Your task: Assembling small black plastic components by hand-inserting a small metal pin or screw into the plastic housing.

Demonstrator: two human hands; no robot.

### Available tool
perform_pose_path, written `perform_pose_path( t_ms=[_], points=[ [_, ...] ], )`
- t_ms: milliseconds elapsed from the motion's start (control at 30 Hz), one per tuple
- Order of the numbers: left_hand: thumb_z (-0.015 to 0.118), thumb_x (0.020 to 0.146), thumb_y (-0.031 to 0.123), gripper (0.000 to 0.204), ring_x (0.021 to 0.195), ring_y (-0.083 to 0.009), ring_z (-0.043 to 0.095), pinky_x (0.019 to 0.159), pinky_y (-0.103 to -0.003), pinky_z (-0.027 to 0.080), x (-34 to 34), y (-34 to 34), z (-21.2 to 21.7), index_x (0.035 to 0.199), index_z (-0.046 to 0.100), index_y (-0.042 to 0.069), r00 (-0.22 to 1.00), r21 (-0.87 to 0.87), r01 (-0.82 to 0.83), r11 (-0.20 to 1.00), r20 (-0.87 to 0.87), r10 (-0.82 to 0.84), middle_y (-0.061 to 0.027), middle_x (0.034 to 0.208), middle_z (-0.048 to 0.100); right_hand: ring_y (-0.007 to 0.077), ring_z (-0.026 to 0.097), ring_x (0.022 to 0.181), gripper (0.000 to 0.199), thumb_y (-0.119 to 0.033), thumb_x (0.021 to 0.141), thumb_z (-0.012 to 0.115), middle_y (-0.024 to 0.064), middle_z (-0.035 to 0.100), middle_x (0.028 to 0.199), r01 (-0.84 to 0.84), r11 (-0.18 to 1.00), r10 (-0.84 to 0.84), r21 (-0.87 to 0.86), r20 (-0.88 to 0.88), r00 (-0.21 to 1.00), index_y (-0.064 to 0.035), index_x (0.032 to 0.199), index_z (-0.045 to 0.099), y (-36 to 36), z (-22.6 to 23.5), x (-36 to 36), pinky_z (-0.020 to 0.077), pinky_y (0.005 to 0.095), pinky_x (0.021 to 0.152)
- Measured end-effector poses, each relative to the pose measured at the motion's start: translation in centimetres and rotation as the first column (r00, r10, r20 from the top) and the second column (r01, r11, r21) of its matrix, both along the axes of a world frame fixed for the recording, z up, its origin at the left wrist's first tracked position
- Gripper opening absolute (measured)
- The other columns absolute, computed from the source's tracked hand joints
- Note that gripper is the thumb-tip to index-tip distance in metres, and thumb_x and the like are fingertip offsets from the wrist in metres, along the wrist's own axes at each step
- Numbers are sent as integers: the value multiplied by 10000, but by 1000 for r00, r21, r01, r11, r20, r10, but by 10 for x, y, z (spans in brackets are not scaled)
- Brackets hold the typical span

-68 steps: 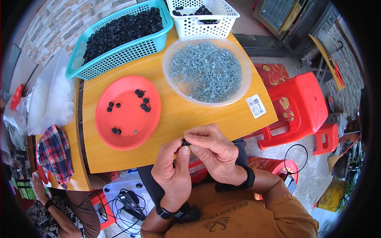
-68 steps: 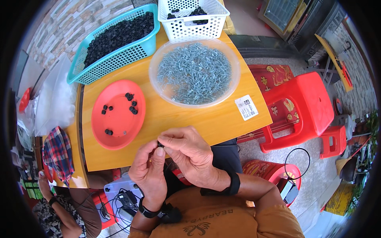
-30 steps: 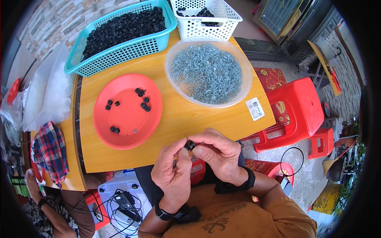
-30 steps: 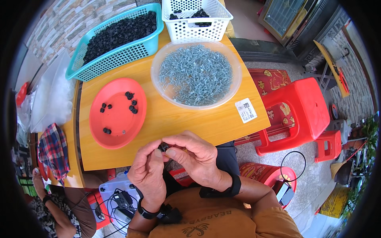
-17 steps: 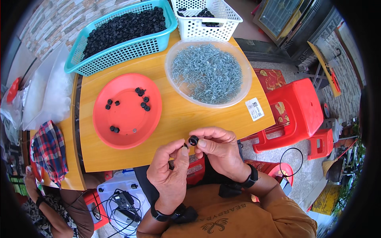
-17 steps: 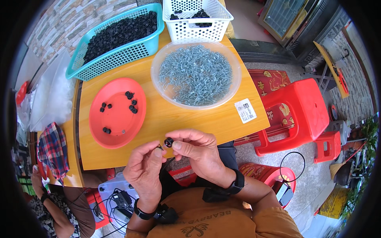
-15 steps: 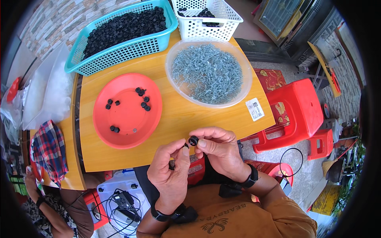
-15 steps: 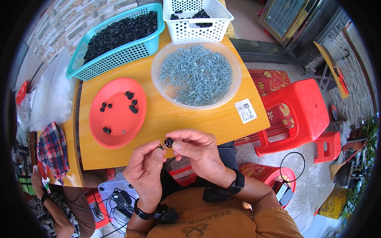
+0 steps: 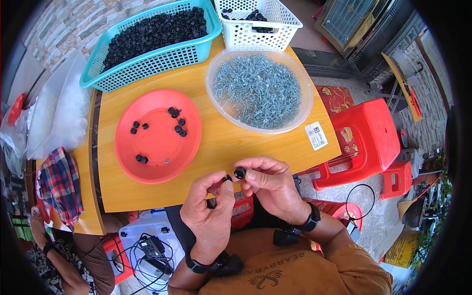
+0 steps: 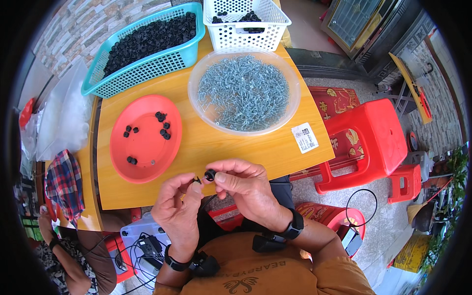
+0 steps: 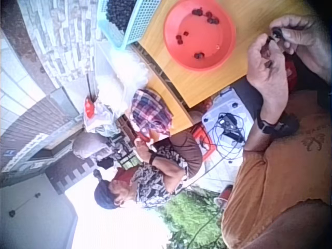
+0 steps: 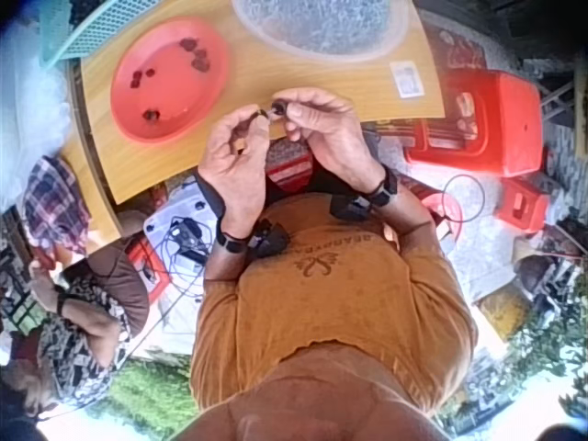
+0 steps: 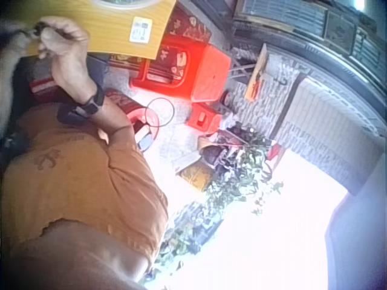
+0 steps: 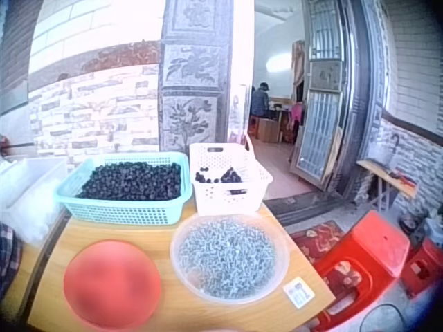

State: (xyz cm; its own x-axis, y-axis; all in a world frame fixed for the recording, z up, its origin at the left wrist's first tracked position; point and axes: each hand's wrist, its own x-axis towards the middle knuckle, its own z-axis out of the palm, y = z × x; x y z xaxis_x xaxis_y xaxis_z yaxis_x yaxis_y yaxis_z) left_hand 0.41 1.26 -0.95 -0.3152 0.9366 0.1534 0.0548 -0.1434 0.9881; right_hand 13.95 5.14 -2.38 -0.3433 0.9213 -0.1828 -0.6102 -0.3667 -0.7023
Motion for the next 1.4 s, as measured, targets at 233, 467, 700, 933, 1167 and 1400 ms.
perform_pose_path(
  t_ms=[233, 467, 700, 933, 1167, 1400],
  points=[
    [592, 839, 0, 171, 709, -108, 594, 573, -213, 488, -2, 6, 9, 1006, 611, -32, 958, -29, 31, 999, 285, -22, -62, 849, 615, 103, 595, 712, 208, -70, 856, 611, 97, 668, 900, -20, 998, 18, -58, -32, 999, -4, 1053, 626, -1, 3, 1, 474, 213, 613],
    [618, 813, 7, 183, 687, -133, 612, 558, -225, 496, -8, 9, 10, 988, 615, -49, 826, -165, 128, 978, 564, -13, -78, 806, 628, 96, 590, 699, 210, -61, 837, 637, 84, 668, 890, 22, 999, -21, -47, 18, 1000, -9, 1040, 637, -3, 6, -2, 472, 210, 590],
    [681, 769, 6, 237, 680, -125, 603, 586, -229, 502, -5, 7, 7, 991, 620, -46, 873, -96, 131, 987, 483, -69, -72, 789, 621, 94, 586, 688, 201, -61, 834, 642, 82, 667, 889, 22, 999, -21, -33, 5, 1000, -4, 1026, 643, -4, 5, -1, 475, 208, 589],
    [681, 777, 17, 211, 670, -111, 572, 605, -220, 490, -3, 6, 4, 977, 640, -38, 951, 1, 43, 999, 308, -41, -62, 787, 617, 94, 576, 659, 193, -64, 836, 641, 79, 667, 876, 26, 998, -27, -53, -2, 1000, -2, 1019, 645, -4, 6, 1, 475, 214, 580],
    [642, 817, 62, 226, 686, -169, 588, 648, -272, 471, -15, 5, 0, 1007, 615, -58, 862, -31, 171, 985, 489, -134, -112, 809, 636, 86, 556, 629, 173, -65, 832, 647, 68, 665, 854, 34, 998, -33, -51, 20, 999, -3, 993, 657, -6, 12, -2, 460, 209, 563],
    [616, 838, 96, 228, 681, -194, 586, 664, -308, 469, -14, 7, -1, 1002, 607, -61, 791, -70, 190, 979, 601, -110, -129, 805, 636, 72, 540, 621, 176, -60, 819, 661, 53, 664, 835, 85, 996, -86, 7, 46, 995, -5, 985, 662, -9, 10, -2, 439, 199, 553]
  ],
)
